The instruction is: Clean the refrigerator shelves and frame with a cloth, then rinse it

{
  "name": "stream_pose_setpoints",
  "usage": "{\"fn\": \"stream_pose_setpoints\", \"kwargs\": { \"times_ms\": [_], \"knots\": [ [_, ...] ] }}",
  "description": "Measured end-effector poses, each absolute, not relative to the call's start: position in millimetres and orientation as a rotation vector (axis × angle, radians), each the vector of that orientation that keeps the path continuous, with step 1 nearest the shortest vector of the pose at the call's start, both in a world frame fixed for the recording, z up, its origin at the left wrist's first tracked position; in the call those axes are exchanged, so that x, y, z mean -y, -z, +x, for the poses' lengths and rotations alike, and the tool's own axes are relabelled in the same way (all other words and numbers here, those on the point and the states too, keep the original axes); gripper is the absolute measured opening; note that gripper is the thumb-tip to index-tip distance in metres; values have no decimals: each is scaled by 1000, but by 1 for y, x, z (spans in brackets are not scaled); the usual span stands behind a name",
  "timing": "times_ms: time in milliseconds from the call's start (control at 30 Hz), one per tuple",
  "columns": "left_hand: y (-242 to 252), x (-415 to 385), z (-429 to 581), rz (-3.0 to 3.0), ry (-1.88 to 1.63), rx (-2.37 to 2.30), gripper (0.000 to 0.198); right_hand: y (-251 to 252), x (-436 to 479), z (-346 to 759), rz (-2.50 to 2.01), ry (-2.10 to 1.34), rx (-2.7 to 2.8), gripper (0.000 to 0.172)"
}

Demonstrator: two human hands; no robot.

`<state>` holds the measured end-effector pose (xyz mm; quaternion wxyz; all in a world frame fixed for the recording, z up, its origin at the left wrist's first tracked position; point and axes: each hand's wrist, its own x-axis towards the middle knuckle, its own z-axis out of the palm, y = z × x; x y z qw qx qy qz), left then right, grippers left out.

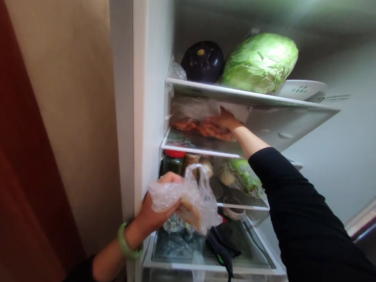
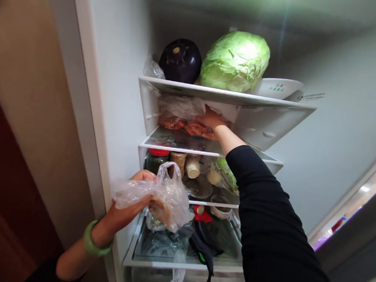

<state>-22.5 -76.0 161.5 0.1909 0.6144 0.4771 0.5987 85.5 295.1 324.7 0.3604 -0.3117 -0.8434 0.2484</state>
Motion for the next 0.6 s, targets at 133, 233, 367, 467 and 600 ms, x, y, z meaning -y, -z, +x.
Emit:
{"fn": "stream_pose_setpoints", "kwargs": {
  "times_ms": [133,233,367,467,600],
  "knots": [
    [-157,78,-26,1712,-1696,-1345,35,-333,-288,68,-961,-708,1759,8],
    [-155,77,-27,1721,-1692,-1327,44,-341,-282,72,-906,-999,1476,4],
    [-153,76,-26,1697,-1688,-1304,45,-342,-272,89,-835,-1156,1343,15],
    [-153,76,-26,1675,-1704,-1294,47,-333,-247,100,-690,-1165,1392,26],
    [-155,74,-25,1701,-1792,-1338,55,-322,-189,113,-411,-1096,1510,29]
  ]
}}
